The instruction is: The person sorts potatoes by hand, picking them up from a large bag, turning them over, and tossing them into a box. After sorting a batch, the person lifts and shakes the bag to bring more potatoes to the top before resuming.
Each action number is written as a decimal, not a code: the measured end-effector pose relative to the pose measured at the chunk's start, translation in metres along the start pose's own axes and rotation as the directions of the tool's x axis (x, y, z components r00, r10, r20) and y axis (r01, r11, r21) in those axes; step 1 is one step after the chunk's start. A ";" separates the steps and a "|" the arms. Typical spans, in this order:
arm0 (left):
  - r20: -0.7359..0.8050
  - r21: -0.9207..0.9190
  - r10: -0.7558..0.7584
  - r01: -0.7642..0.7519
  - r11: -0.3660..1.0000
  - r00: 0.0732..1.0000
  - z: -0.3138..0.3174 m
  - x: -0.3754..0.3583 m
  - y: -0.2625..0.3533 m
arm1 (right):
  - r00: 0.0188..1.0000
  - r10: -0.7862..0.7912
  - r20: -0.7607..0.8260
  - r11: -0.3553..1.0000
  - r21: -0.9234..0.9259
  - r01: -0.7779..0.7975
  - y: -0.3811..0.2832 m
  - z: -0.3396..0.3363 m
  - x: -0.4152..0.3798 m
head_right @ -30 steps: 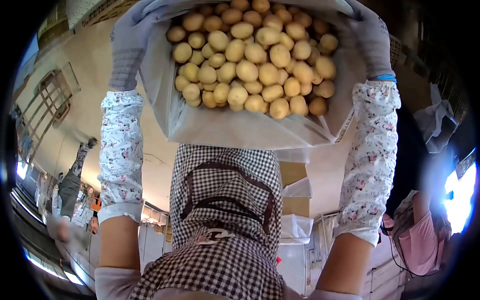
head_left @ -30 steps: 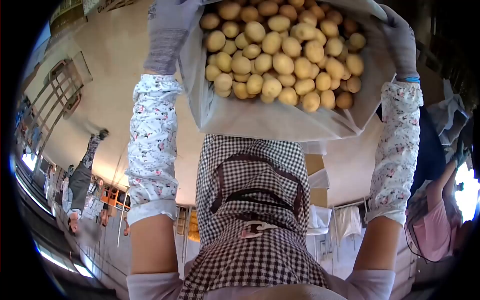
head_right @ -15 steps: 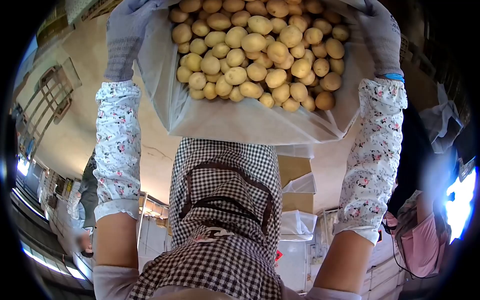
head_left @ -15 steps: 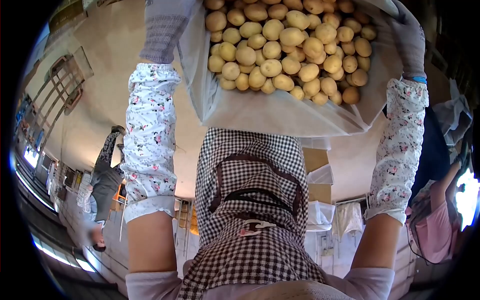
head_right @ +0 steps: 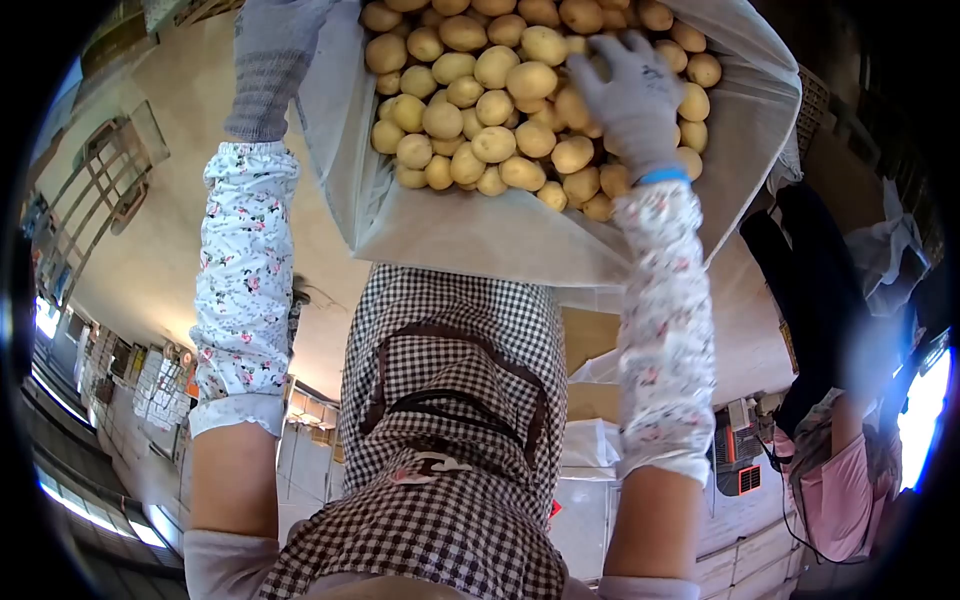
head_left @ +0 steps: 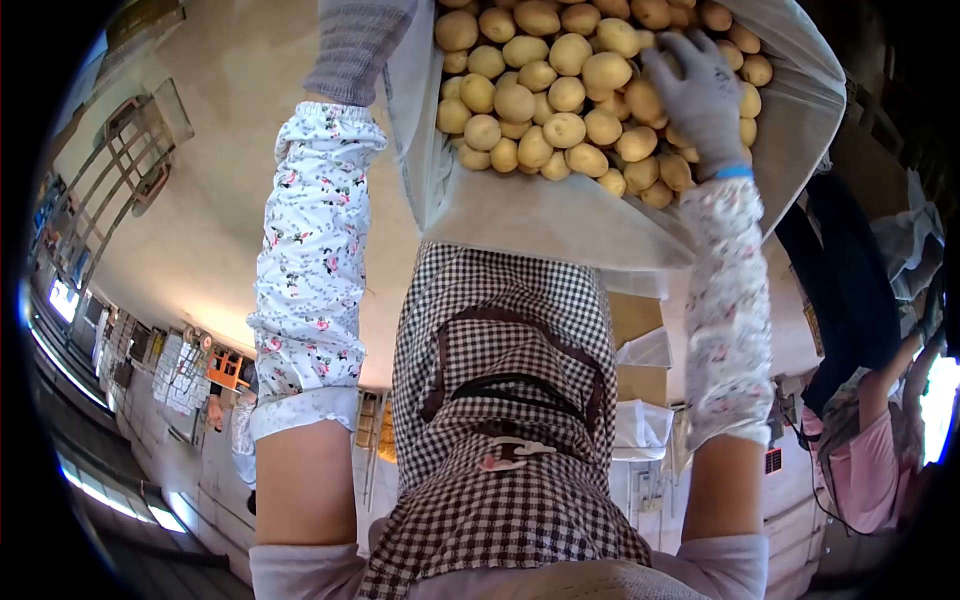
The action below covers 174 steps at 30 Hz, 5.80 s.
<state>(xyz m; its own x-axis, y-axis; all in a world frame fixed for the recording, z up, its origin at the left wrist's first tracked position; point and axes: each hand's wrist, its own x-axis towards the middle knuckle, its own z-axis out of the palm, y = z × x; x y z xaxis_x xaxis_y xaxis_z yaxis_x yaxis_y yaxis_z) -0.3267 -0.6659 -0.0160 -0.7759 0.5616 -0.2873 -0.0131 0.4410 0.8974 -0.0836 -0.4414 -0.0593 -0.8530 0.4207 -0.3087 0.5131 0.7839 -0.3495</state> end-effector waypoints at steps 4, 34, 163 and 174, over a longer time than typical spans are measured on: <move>0.012 -0.082 0.027 -0.026 0.996 1.000 0.002 -0.001 -0.003 | 0.993 -0.097 0.065 0.986 -0.132 0.105 -0.061 0.013 -0.073; -0.016 0.049 -0.035 0.036 0.998 0.999 0.021 -0.010 0.021 | 0.946 0.083 0.313 0.735 0.622 -0.270 -0.060 -0.075 -0.021; -0.014 -0.675 0.041 -0.039 0.736 0.999 -0.009 -0.208 0.110 | 0.989 -0.107 0.103 0.686 0.727 -0.002 -0.202 -0.158 -0.085; 0.045 -0.973 -0.155 0.008 -0.230 0.987 -0.075 -0.217 0.097 | 0.958 -0.122 0.259 0.637 0.761 -0.125 -0.259 -0.174 -0.058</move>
<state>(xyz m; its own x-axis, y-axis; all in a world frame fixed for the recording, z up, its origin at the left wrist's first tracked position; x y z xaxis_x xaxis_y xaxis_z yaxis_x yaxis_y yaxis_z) -0.2066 -0.7976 0.1585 -0.7354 0.5173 -0.4376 -0.6172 -0.7780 0.1175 -0.1832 -0.5894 0.2035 -0.8552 0.1896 -0.4824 0.5055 0.0994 -0.8571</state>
